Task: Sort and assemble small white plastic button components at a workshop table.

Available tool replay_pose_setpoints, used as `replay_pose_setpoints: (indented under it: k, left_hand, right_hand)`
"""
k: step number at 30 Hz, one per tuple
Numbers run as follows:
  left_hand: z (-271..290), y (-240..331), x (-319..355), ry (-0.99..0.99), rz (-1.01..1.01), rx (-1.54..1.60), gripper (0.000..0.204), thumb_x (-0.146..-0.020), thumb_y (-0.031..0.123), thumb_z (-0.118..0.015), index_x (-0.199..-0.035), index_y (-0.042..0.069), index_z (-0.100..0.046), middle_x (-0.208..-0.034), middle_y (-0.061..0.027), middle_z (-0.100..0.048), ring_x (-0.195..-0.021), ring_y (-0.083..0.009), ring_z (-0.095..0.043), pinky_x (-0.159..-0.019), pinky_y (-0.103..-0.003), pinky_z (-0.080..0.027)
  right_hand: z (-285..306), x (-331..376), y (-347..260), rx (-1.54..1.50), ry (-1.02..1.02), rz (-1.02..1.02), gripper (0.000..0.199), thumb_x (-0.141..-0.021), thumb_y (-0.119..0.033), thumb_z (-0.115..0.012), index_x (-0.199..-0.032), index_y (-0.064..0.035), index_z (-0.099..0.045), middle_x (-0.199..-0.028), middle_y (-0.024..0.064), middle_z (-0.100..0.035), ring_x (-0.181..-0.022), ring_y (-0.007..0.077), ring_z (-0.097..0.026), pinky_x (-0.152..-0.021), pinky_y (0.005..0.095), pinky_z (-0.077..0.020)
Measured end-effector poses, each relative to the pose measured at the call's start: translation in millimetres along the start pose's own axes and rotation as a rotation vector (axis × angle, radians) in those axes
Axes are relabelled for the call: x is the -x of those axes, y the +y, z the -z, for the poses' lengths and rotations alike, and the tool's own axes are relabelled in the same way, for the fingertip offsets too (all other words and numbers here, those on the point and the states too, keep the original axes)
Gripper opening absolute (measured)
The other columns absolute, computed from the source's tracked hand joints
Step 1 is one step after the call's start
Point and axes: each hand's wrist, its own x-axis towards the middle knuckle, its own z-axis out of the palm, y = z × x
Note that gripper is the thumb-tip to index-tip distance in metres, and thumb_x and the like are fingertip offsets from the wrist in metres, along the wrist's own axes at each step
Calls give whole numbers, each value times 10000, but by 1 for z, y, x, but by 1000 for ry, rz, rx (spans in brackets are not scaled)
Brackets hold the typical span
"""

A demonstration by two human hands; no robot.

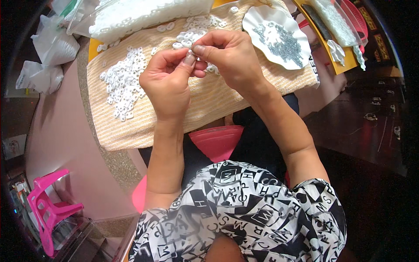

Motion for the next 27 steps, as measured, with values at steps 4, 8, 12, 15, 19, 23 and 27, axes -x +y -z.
replay_pose_setpoints:
  k: [4,8,12,15,19,23,27]
  left_hand:
    - [2,-6,0,31,-57,-35,48,-764,-86,-553,-810,-75,-556,-736,-135,-601,-594,-167,-605,-533,-245,-524]
    - [2,-8,-5,62,-49,-16,54,-773,-80,-544,-825,-72,-556,-739,-131,-599,-586,-169,-600,-533,-246,-518]
    - [4,-5,-8,54,-42,43,74,-783,-64,-545,-855,-69,-557,-758,-130,-597,-596,-176,-599,-544,-250,-515]
    - [13,0,-12,86,23,101,130,-781,-46,-564,-910,-56,-561,-781,-124,-594,-643,-192,-604,-573,-256,-515]
    - [35,11,-25,173,33,169,155,-782,-61,-547,-935,-38,-563,-813,-131,-591,-701,-210,-588,-616,-258,-500]
    - [61,18,-34,186,60,228,176,-796,-61,-520,-968,-32,-549,-853,-145,-580,-752,-217,-558,-650,-270,-472]
    - [64,18,-35,183,83,242,179,-799,-52,-521,-974,-27,-546,-846,-144,-580,-749,-215,-557,-641,-271,-466]
  right_hand:
    - [-5,-1,5,-38,-4,-48,89,-742,-42,-601,-727,44,-617,-602,70,-597,-530,87,-553,-468,212,-452]
    - [-1,-6,12,-93,-43,-47,122,-762,-55,-602,-816,53,-621,-667,79,-612,-583,102,-575,-520,208,-466]
    - [13,-8,2,-179,-105,-100,302,-784,-112,-611,-1028,60,-565,-829,91,-629,-691,114,-597,-612,212,-473]
    - [30,-14,3,-25,-50,-48,269,-786,-116,-604,-997,50,-590,-807,87,-637,-706,116,-597,-619,229,-475]
    - [45,-20,16,208,106,92,193,-778,-137,-599,-904,3,-642,-762,87,-648,-690,128,-607,-635,232,-473]
    - [38,-19,20,688,118,342,124,-697,-88,-597,-799,-61,-661,-766,145,-622,-695,247,-618,-650,301,-484]
    - [26,-15,14,943,-23,401,119,-710,-35,-634,-826,-54,-652,-761,106,-619,-665,206,-599,-585,267,-468]
